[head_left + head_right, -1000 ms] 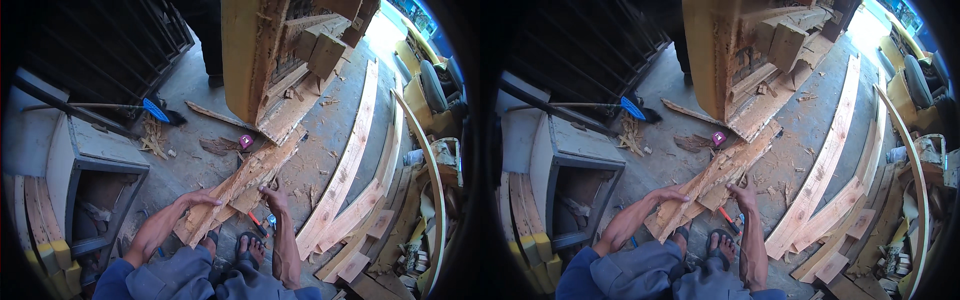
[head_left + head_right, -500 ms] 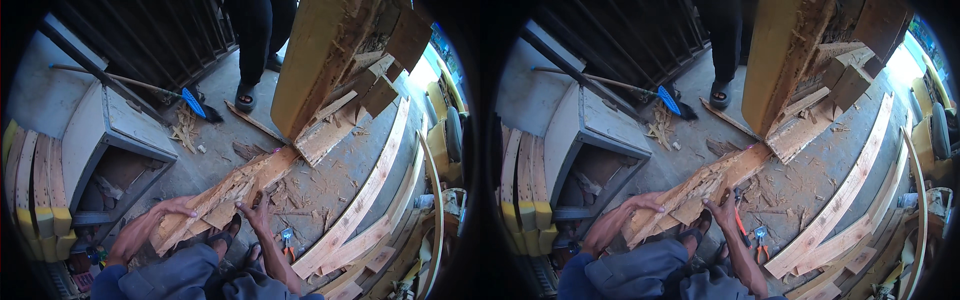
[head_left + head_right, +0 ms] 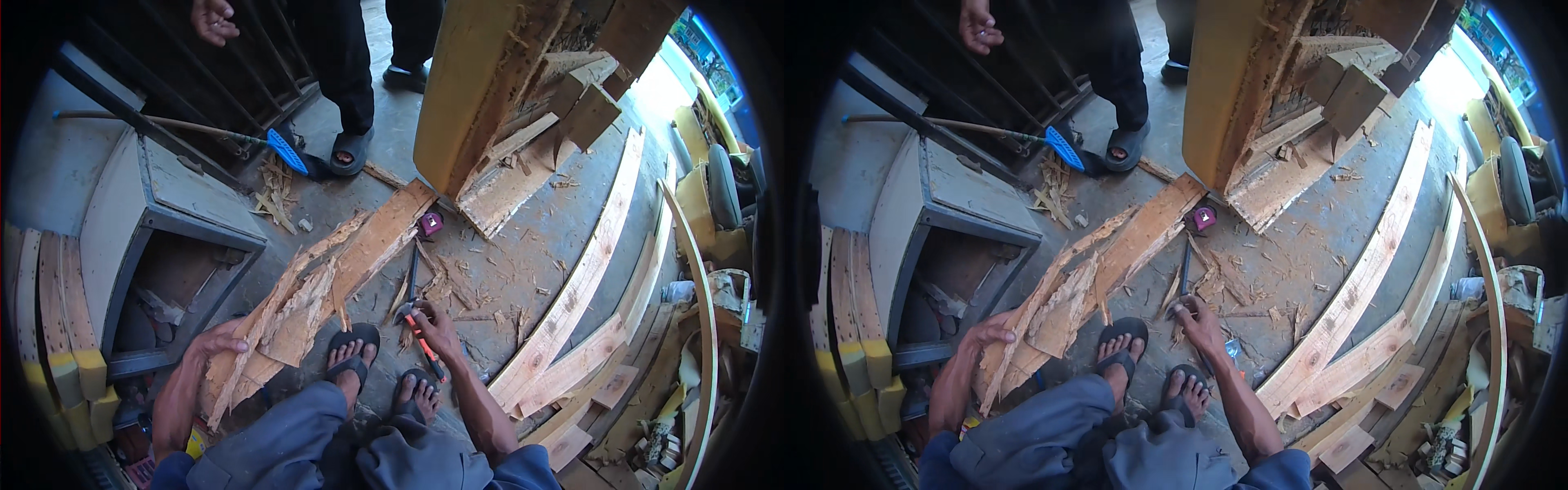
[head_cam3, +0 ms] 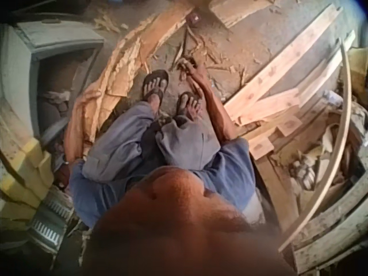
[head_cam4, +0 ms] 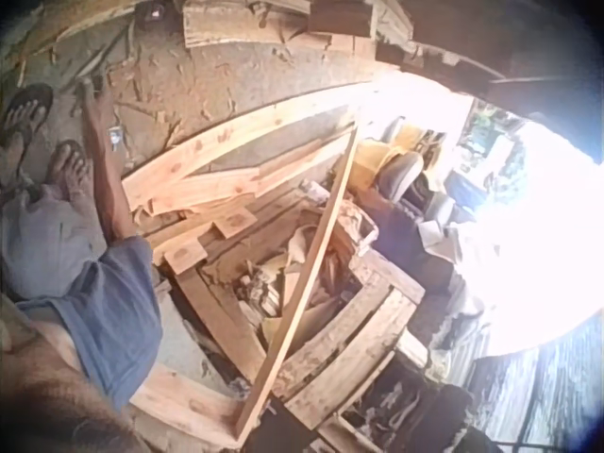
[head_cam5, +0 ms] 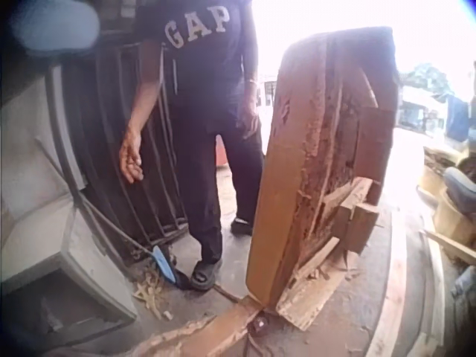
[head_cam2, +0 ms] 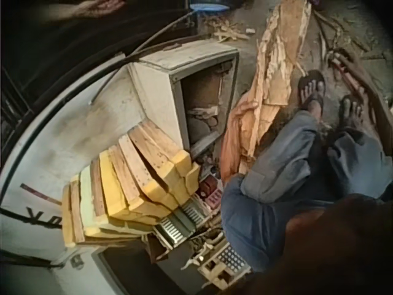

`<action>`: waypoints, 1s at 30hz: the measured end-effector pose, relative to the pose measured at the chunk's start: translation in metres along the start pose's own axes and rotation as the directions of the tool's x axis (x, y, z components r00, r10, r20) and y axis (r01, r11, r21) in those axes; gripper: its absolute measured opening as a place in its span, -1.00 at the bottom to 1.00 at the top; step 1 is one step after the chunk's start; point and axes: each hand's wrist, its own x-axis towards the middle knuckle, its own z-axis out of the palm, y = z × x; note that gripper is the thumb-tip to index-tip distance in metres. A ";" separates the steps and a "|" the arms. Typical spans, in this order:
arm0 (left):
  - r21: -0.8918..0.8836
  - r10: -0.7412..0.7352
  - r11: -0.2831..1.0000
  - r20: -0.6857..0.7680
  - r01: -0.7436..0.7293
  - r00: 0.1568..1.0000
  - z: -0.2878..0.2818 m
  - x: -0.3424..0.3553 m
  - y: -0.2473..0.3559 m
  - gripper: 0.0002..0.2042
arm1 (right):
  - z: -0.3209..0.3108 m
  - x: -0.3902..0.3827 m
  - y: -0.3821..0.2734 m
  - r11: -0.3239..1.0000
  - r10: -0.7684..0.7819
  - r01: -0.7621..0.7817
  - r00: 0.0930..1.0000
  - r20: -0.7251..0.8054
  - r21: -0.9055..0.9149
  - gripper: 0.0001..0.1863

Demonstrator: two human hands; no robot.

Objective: The person uses a hammer and a crowbar to dismantle a large piece of wooden furniture. They repeatedly pry and strike the wooden frame to separate planks and structural components, creating a pile of debris on the floor.

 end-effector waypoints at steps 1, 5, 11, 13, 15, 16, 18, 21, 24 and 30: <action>0.011 0.004 1.000 -0.006 -0.004 1.000 -0.001 -0.004 0.004 0.05 | -0.023 -0.007 0.004 1.000 -0.012 0.012 0.999 0.032 -0.009 -0.55; -0.017 0.000 1.000 -0.094 -0.002 0.996 -0.007 -0.041 -0.008 0.06 | -0.132 -0.087 -0.133 0.585 -0.632 0.635 0.747 -0.208 0.505 -0.66; 0.009 0.052 0.999 -0.126 -0.051 0.991 -0.004 -0.051 0.003 0.08 | -0.187 -0.105 -0.232 0.366 -0.459 0.732 0.679 -0.573 0.575 -0.65; 0.023 0.103 0.995 -0.142 -0.101 0.984 0.006 -0.052 0.023 0.10 | -0.176 -0.071 -0.178 0.796 -0.389 0.478 0.874 -0.292 0.371 -0.74; 0.032 0.123 0.992 -0.137 -0.120 0.983 0.008 -0.038 0.048 0.11 | -0.157 -0.052 -0.126 0.990 -0.143 0.140 0.983 -0.115 -0.035 -0.73; 0.018 0.098 0.995 -0.139 -0.096 0.985 0.011 -0.040 0.048 0.12 | -0.162 -0.057 -0.130 0.843 -0.302 0.321 0.946 -0.115 0.431 -0.65; -0.007 0.085 0.996 -0.192 -0.088 0.978 0.013 -0.054 0.030 0.15 | -0.154 -0.064 -0.129 0.676 -0.375 0.503 0.864 -0.337 0.538 -0.71; 0.034 0.216 0.976 -0.287 -0.215 0.933 -0.003 -0.047 0.017 0.19 | -0.121 -0.060 -0.133 0.808 -0.205 0.386 0.892 -0.403 0.445 -0.64; 0.025 0.253 0.966 -0.259 -0.256 0.932 0.022 -0.033 0.039 0.17 | -0.102 -0.063 -0.072 0.956 -0.018 0.107 0.952 -0.306 0.275 -0.64; -0.005 0.319 0.945 -0.206 -0.327 0.925 0.027 -0.016 0.048 0.12 | -0.028 -0.098 0.037 0.948 0.069 -0.128 0.976 -0.207 -0.290 -0.64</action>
